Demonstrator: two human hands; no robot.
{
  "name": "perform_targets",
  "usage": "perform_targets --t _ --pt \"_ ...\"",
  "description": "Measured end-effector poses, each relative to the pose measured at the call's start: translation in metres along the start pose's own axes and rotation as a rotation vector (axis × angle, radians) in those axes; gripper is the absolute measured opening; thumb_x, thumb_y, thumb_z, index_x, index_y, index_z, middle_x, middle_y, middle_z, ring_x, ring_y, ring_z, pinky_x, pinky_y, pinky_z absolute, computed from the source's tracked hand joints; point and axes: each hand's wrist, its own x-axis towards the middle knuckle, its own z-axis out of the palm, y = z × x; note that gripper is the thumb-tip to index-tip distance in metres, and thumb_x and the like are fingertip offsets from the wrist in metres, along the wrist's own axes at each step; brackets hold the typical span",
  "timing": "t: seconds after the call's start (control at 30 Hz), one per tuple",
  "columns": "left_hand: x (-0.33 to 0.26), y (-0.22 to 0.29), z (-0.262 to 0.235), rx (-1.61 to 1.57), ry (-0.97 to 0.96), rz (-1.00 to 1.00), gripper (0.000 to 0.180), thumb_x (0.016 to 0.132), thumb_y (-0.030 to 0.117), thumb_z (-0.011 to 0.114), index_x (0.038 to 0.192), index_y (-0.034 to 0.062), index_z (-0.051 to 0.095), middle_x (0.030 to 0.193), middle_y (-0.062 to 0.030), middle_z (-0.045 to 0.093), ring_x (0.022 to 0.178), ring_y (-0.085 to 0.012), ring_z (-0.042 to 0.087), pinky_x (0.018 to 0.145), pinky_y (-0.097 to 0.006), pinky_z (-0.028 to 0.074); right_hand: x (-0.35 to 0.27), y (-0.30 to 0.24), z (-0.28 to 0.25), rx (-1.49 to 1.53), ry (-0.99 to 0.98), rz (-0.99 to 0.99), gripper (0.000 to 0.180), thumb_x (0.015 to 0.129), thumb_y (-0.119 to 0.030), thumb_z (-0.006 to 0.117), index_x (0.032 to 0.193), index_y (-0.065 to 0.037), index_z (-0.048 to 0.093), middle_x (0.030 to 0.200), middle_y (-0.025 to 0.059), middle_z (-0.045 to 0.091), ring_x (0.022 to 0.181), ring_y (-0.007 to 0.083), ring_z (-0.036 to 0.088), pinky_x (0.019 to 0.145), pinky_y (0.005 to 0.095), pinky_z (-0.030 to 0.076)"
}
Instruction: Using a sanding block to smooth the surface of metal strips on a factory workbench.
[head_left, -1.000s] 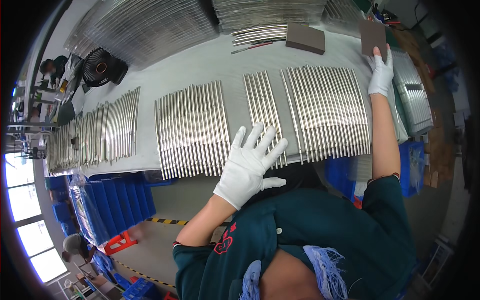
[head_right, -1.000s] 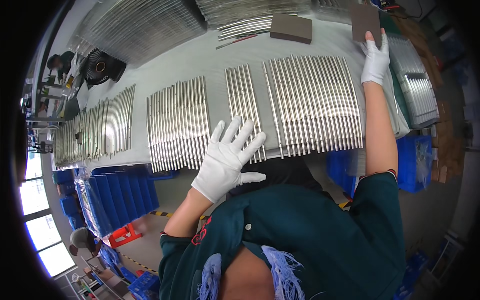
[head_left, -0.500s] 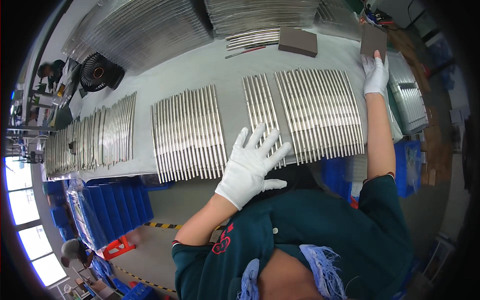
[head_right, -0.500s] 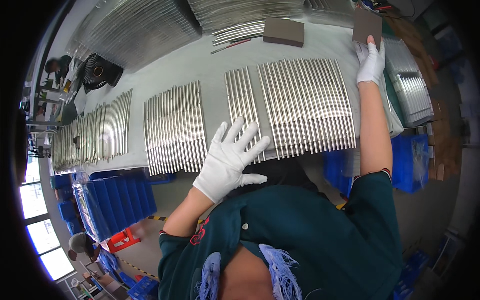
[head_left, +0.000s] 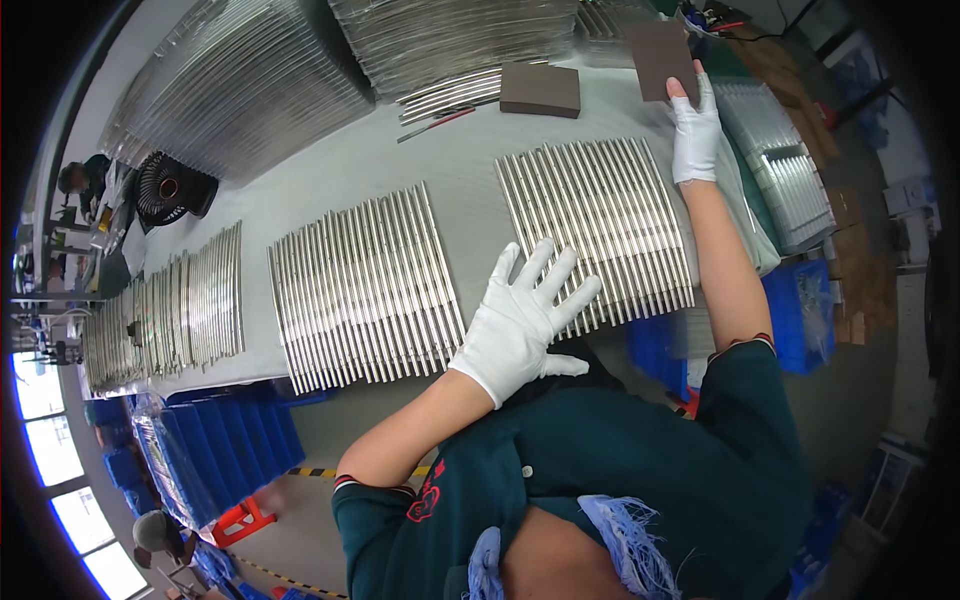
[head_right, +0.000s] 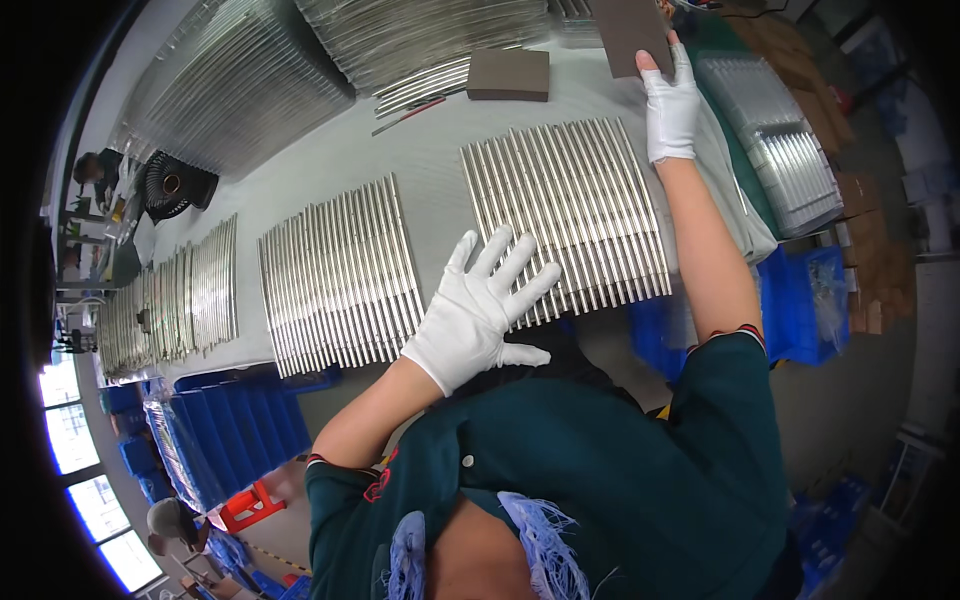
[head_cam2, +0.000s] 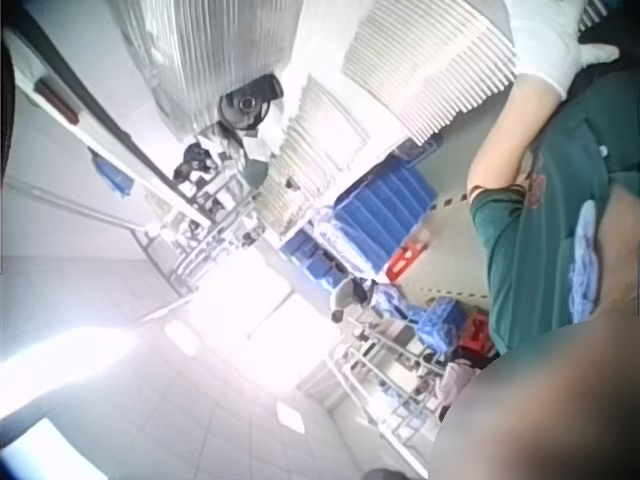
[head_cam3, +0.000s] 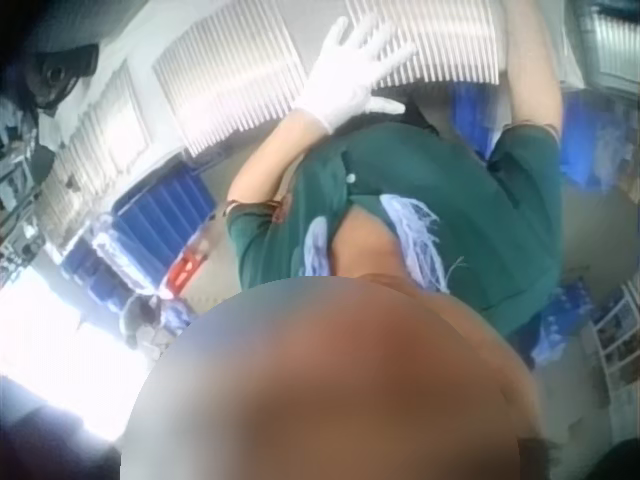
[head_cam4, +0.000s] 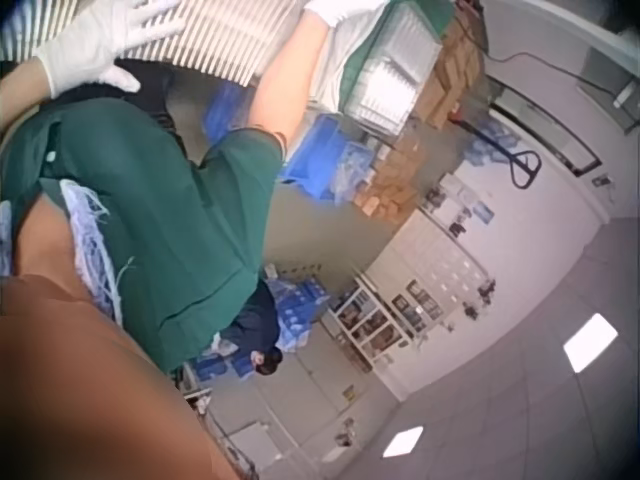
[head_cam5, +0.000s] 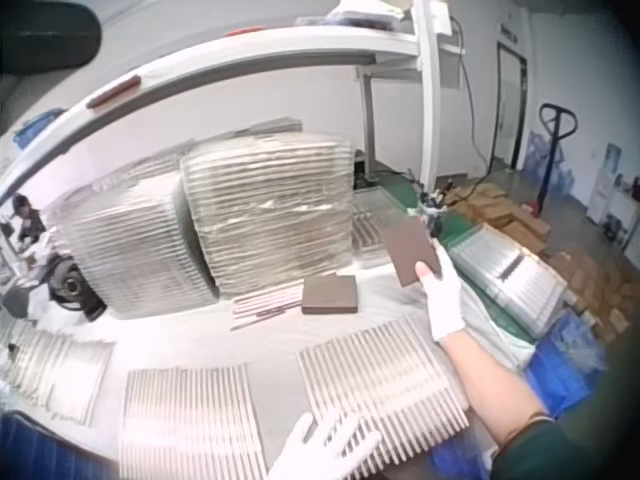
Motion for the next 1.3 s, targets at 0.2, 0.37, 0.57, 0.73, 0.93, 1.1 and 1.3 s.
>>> perform_targets --t 0.2,0.37,0.57,0.73,0.93,1.1,1.3 --pt "0.011 0.005 0.001 -0.040 0.006 0.047 0.100 0.071 0.075 0.064 0.150 0.0170 0.042 0.152 -0.0185 0.041 0.145 -0.0407 0.032 0.117 -0.061 0.021 0.007 0.000 -0.010 0.413 0.083 0.238 0.078 0.090 -0.023 0.076 0.153 -0.007 0.033 0.132 0.0117 0.057 0.115 0.0257 0.061 0.100 0.0390 0.051" --pt "-0.012 -0.002 -0.008 -0.010 -0.007 0.006 0.096 0.071 0.073 0.067 0.146 0.0168 0.046 0.149 -0.0181 0.044 0.142 -0.0402 0.035 0.116 -0.061 0.023 0.003 -0.006 -0.010 0.447 0.078 0.270 0.076 0.091 -0.023 0.075 0.153 -0.007 0.034 0.134 0.0123 0.055 0.117 0.0274 0.060 0.102 0.0412 0.049" --pt "-0.045 -0.007 -0.020 0.014 -0.048 -0.102 0.097 0.070 0.070 0.069 0.146 0.0140 0.046 0.149 -0.0205 0.043 0.141 -0.0392 0.038 0.115 -0.061 0.023 0.003 -0.006 -0.010 0.450 0.095 0.289 0.071 0.092 -0.021 0.073 0.150 -0.005 0.036 0.133 0.0124 0.056 0.117 0.0282 0.060 0.102 0.0421 0.049" --pt "-0.048 -0.008 -0.016 0.009 -0.032 -0.116 0.100 0.070 0.070 0.068 0.147 0.0123 0.045 0.148 -0.0211 0.043 0.141 -0.0389 0.038 0.115 -0.060 0.024 0.002 -0.005 -0.007 0.496 0.091 0.287 0.067 0.092 -0.017 0.073 0.148 -0.005 0.038 0.132 0.0136 0.056 0.117 0.0283 0.060 0.102 0.0429 0.051" --pt "-0.025 0.000 -0.002 -0.057 0.008 -0.030 0.099 0.072 0.070 0.067 0.148 0.0112 0.044 0.149 -0.0174 0.045 0.142 -0.0379 0.037 0.117 -0.057 0.024 0.003 -0.002 -0.009 0.502 0.074 0.295 0.065 0.092 -0.016 0.072 0.147 -0.005 0.039 0.131 0.0140 0.056 0.118 0.0289 0.059 0.102 0.0436 0.051" --pt "-0.006 0.005 0.008 -0.120 0.041 0.068 0.098 0.074 0.070 0.067 0.150 0.0132 0.041 0.151 -0.0157 0.044 0.144 -0.0374 0.034 0.118 -0.055 0.023 0.005 0.001 -0.011 0.489 0.067 0.291 0.062 0.094 -0.017 0.070 0.147 -0.008 0.040 0.130 0.0112 0.057 0.116 0.0273 0.059 0.101 0.0433 0.050" --pt "-0.017 0.002 -0.001 -0.093 0.010 0.039 0.095 0.074 0.068 0.068 0.148 0.0142 0.044 0.150 -0.0158 0.044 0.142 -0.0385 0.036 0.117 -0.057 0.023 0.009 0.004 -0.018 0.505 0.090 0.308 0.063 0.094 -0.016 0.069 0.148 -0.008 0.038 0.129 0.0105 0.058 0.115 0.0268 0.060 0.100 0.0425 0.050"
